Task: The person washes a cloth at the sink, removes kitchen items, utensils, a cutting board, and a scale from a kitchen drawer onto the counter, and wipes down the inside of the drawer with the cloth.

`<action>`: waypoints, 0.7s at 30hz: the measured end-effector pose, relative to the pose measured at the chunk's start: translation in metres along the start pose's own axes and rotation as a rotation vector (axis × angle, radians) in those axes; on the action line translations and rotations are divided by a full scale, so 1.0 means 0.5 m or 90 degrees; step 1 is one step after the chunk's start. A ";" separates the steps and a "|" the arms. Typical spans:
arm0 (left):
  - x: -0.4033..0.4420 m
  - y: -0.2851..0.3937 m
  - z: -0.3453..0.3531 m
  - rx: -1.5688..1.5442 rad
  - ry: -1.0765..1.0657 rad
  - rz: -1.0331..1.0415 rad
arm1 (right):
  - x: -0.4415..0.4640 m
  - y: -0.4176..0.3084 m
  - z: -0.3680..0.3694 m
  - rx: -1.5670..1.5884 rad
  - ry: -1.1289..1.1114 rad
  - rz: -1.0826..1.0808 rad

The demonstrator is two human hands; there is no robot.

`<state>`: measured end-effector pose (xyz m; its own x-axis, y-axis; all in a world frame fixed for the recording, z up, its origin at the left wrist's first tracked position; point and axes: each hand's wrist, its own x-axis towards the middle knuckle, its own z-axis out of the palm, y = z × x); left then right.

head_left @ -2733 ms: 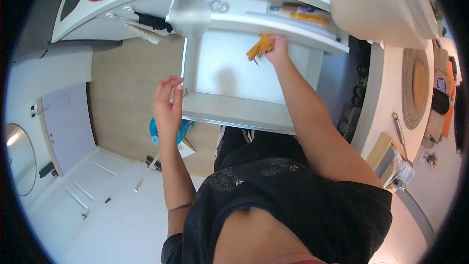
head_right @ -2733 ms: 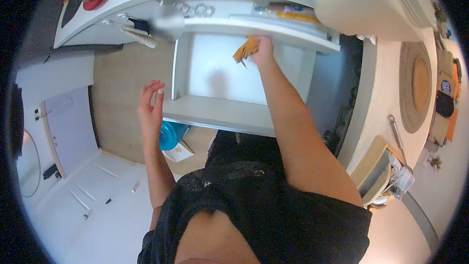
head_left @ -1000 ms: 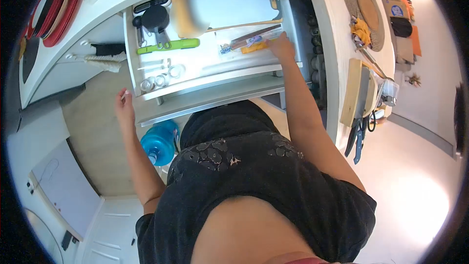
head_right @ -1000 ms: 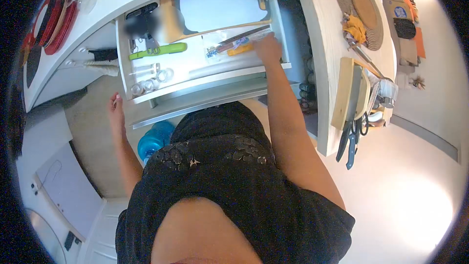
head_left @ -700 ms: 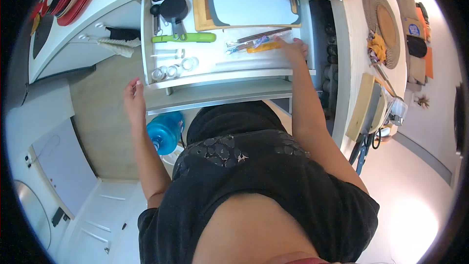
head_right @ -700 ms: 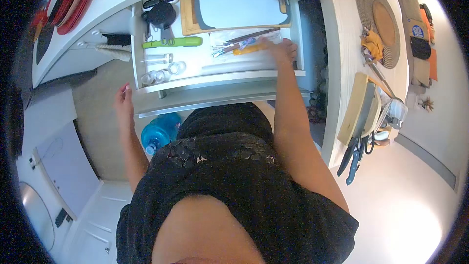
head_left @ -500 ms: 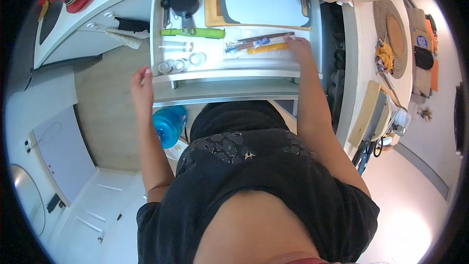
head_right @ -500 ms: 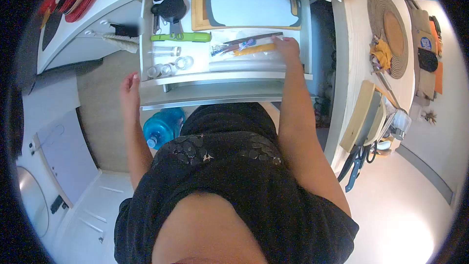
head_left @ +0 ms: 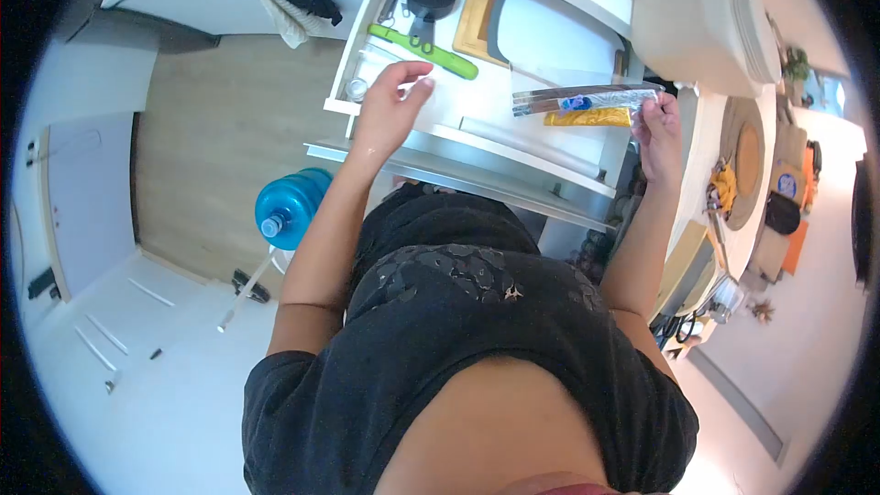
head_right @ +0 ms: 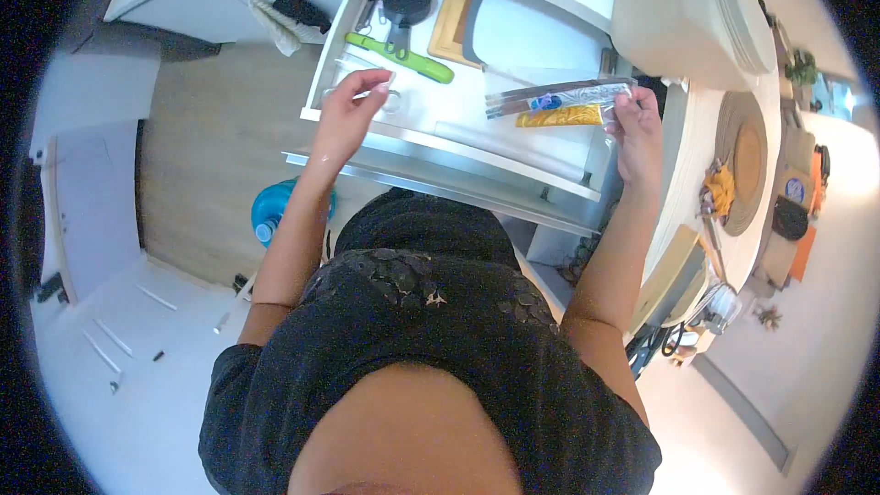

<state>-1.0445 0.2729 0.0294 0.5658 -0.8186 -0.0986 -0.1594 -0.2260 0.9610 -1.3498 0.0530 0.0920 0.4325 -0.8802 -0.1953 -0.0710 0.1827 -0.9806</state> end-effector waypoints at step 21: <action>-0.229 0.013 -0.250 -0.648 0.102 -0.009 | -0.011 -0.010 0.452 0.184 -0.433 0.113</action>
<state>-1.0093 0.4309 0.0794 0.6755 -0.7226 -0.1470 0.5663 0.3807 0.7310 -1.1486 0.1557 0.1017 0.9022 -0.3796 -0.2045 0.0064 0.4859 -0.8740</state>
